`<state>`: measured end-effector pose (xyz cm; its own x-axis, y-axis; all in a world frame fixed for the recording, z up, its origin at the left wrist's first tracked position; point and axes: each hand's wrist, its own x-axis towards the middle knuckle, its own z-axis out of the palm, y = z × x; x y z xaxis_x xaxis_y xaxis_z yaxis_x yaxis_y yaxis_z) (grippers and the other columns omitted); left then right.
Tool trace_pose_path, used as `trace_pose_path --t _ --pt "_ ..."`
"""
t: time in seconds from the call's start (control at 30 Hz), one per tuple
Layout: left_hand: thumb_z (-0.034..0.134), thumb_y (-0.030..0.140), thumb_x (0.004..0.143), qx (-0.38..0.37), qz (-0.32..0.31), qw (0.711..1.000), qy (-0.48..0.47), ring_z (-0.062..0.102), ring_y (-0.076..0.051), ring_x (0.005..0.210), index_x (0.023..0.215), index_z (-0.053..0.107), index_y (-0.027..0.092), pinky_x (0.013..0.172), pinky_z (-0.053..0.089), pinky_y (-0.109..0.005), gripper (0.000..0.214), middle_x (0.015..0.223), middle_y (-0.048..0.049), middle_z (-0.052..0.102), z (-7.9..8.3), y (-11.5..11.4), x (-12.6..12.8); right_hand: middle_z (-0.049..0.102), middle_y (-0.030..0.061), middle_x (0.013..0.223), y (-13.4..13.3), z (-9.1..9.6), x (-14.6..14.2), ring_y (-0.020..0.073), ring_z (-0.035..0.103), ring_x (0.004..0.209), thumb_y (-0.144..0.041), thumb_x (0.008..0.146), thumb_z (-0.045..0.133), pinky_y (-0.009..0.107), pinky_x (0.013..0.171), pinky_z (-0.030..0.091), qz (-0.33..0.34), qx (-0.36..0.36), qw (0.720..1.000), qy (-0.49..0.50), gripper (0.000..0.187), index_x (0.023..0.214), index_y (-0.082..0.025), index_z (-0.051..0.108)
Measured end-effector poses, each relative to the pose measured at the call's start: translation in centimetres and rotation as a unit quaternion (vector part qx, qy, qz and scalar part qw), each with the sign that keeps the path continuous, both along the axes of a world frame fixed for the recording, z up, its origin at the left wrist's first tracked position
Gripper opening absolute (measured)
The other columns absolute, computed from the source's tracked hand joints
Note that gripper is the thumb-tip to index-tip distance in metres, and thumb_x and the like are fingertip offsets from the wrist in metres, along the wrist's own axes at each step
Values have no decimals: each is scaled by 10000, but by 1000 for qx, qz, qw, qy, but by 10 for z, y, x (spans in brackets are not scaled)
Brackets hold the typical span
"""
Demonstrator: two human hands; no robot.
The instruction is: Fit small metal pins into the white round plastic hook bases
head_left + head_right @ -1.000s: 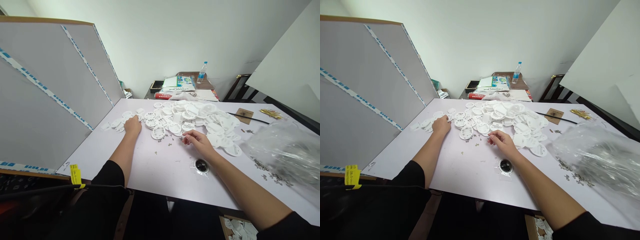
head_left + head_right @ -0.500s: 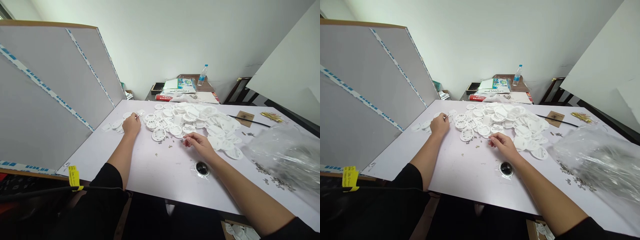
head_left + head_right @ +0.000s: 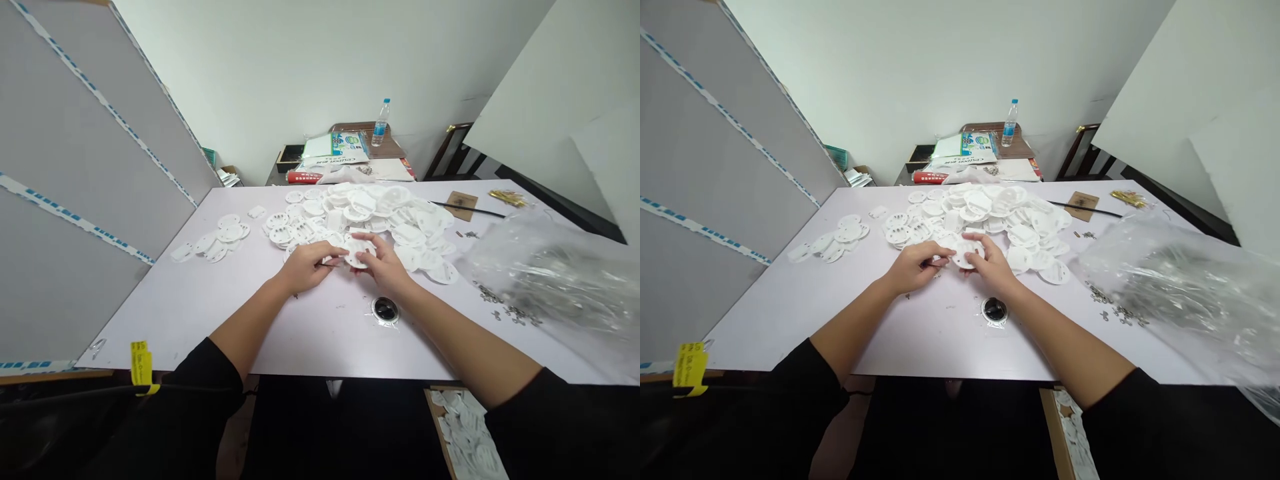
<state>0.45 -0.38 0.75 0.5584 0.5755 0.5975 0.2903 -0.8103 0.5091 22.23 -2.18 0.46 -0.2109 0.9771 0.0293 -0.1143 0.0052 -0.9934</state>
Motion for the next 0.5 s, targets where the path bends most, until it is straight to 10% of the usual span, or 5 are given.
trace_pose_path --t 0.2,0.5 --pt "569 138 854 -132 174 969 112 624 -150 881 1057 717 232 759 458 -288 269 998 -14 687 0 2 3 654 10 926 15 1 15 166 656 716 -307 815 684 291 574 562 -177 44 983 5 560 1339 -276 490" --pt "522 328 972 -108 243 928 263 629 -183 846 1215 682 320 621 373 -326 291 1119 -17 643 -12 -7 40 661 33 1078 19 4 14 192 692 878 -301 819 647 349 705 628 -182 15 982 49 418 1226 -243 573"
